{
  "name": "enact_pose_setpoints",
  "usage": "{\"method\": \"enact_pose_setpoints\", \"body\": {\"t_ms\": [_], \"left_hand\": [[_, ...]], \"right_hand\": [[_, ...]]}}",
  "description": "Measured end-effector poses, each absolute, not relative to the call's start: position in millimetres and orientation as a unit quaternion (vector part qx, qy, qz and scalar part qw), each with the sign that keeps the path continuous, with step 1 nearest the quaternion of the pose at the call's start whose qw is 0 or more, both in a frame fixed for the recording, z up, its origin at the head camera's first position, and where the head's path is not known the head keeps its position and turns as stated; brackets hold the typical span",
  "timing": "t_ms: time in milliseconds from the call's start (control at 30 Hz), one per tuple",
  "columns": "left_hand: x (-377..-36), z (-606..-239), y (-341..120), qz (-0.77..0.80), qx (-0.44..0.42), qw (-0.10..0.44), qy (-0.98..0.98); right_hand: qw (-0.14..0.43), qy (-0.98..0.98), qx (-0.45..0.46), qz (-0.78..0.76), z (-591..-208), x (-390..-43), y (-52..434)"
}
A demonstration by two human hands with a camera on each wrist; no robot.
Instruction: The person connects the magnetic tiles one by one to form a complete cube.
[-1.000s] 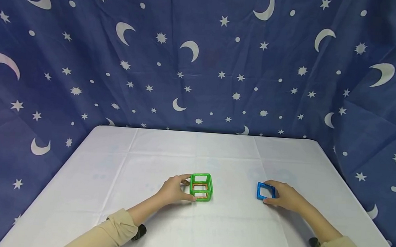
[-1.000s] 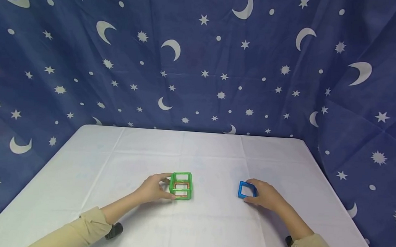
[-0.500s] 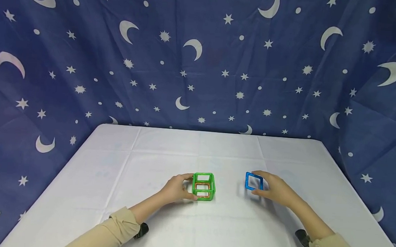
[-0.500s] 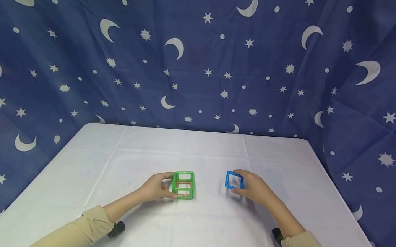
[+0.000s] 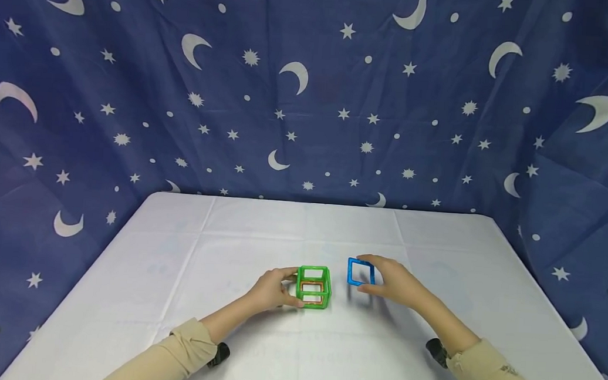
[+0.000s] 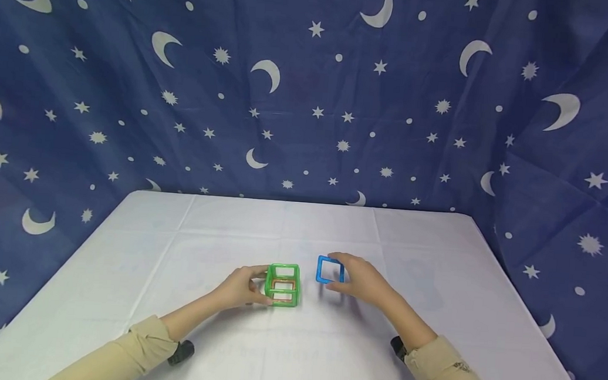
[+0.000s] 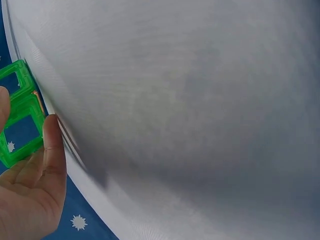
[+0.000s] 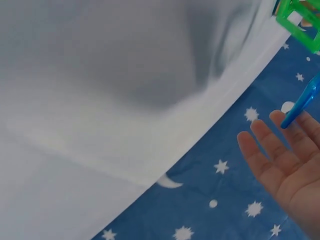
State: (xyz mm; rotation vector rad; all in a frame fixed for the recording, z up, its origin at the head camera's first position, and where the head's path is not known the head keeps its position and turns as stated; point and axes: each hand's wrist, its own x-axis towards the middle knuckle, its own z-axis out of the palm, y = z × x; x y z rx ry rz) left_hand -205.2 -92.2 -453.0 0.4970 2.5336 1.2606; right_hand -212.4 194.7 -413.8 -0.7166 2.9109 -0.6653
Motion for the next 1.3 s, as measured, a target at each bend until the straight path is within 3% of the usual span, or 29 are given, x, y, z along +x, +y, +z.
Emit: {"method": "enact_pose_setpoints", "body": {"t_ms": [1300], "left_hand": [[-213.7,-452.1,-87.8,0.377,0.195,0.101,0.900]], "right_hand": [[0.088,0.933,-0.300,-0.178,-398.2,-227.2,116.3]]}}
